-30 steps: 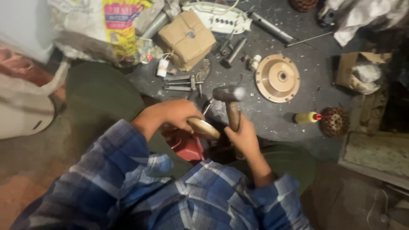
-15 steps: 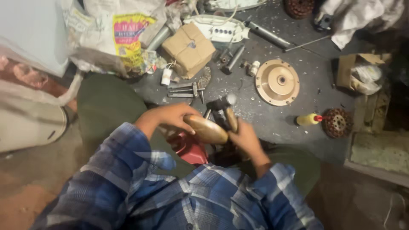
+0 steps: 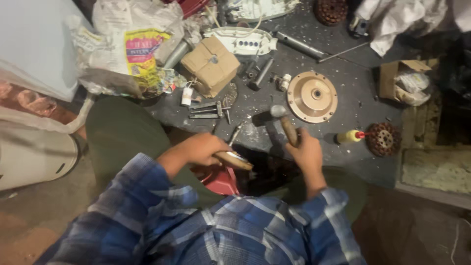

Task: The person assembles a circular mechanical component by inserting a rotor into a housing, tapping it with a hammer, and repeatedly fitting a cover plate. The person uses a hammer to seat the rotor and repeatedly removes and replaces the cover to check alignment.

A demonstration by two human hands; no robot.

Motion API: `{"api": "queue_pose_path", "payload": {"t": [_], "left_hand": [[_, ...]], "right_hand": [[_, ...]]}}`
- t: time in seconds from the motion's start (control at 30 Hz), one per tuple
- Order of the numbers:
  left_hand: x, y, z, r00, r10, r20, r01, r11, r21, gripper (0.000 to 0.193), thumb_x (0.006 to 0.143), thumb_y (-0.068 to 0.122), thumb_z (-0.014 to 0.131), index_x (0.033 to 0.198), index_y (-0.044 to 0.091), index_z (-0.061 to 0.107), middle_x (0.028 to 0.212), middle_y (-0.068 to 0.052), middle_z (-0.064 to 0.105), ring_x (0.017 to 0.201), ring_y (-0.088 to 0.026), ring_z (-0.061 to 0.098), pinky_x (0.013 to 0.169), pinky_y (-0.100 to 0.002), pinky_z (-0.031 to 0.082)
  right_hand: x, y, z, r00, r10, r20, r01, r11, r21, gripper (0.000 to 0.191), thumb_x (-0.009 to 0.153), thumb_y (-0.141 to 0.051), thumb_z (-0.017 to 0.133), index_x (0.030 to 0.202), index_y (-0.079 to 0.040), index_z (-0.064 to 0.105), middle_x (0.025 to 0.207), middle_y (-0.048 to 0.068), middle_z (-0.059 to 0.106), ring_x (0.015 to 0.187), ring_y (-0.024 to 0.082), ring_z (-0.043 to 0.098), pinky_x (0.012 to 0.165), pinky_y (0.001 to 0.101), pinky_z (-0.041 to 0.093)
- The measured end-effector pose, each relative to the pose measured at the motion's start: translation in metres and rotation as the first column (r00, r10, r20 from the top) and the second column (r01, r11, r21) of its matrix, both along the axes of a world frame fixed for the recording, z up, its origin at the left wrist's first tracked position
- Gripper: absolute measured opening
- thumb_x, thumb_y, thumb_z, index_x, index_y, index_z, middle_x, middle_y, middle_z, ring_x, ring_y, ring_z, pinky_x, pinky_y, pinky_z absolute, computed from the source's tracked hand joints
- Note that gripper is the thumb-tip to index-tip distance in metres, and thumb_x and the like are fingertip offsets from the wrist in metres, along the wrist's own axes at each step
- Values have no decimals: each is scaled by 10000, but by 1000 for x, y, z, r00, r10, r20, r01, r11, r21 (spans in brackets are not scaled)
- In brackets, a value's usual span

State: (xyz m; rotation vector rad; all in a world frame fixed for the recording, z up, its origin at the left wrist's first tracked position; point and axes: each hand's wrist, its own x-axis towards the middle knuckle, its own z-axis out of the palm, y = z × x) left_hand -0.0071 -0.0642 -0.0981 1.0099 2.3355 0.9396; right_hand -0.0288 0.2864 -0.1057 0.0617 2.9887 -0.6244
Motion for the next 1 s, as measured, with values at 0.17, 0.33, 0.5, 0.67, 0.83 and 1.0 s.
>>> {"api": "queue_pose_path", "payload": {"t": [0.17,0.33,0.5,0.67,0.83,1.0], "left_hand": [[25,-2,38,998,37,-50,-43,993,-111,450,723,296,812,1145,162,730,1002,-110,757,932,-343,713,792,-466,546],[47,-5,56,980,119,-160,-95,984,149,560,710,248,809,1238,105,691,1136,-131,734,1044,-340,698,876,-438,551],[42,28,37,822,44,-568,31,992,123,661,692,79,719,1347,93,637,1358,-89,661,1261,-297,625,1059,-415,498],[8,56,5,732,-68,-678,151,986,64,578,797,79,629,1374,68,592,1435,-94,619,1311,-292,582,1116,-405,455],[-20,64,-27,606,-125,-786,196,981,-5,421,914,130,536,1330,123,604,1426,-58,615,1323,-218,583,1171,-449,429],[-34,53,-57,634,-224,-740,193,973,-129,383,904,164,536,1281,147,596,1438,-79,579,1319,-274,564,1122,-469,431]], "right_hand": [[-23,-3,-16,998,-55,-42,59,992,115,493,738,-315,829,1123,-79,631,954,199,735,902,432,690,746,543,533],[-12,-19,-32,837,-5,-547,66,994,91,394,887,-377,772,1075,-67,619,1005,183,723,942,411,693,799,492,550],[35,-20,-46,831,-16,556,462,578,-673,524,983,-485,608,1205,-16,679,1056,155,762,951,274,739,834,412,583],[32,-1,-54,792,-45,609,528,550,-647,504,990,-461,595,1152,9,682,987,138,749,878,239,720,741,394,565],[6,29,-30,861,-189,473,382,854,-353,590,995,-510,615,1056,66,730,749,169,685,680,309,706,616,398,563],[-57,61,-16,886,-185,-426,172,983,-69,608,879,-397,780,1298,13,621,991,309,644,912,473,637,806,542,515]]}}
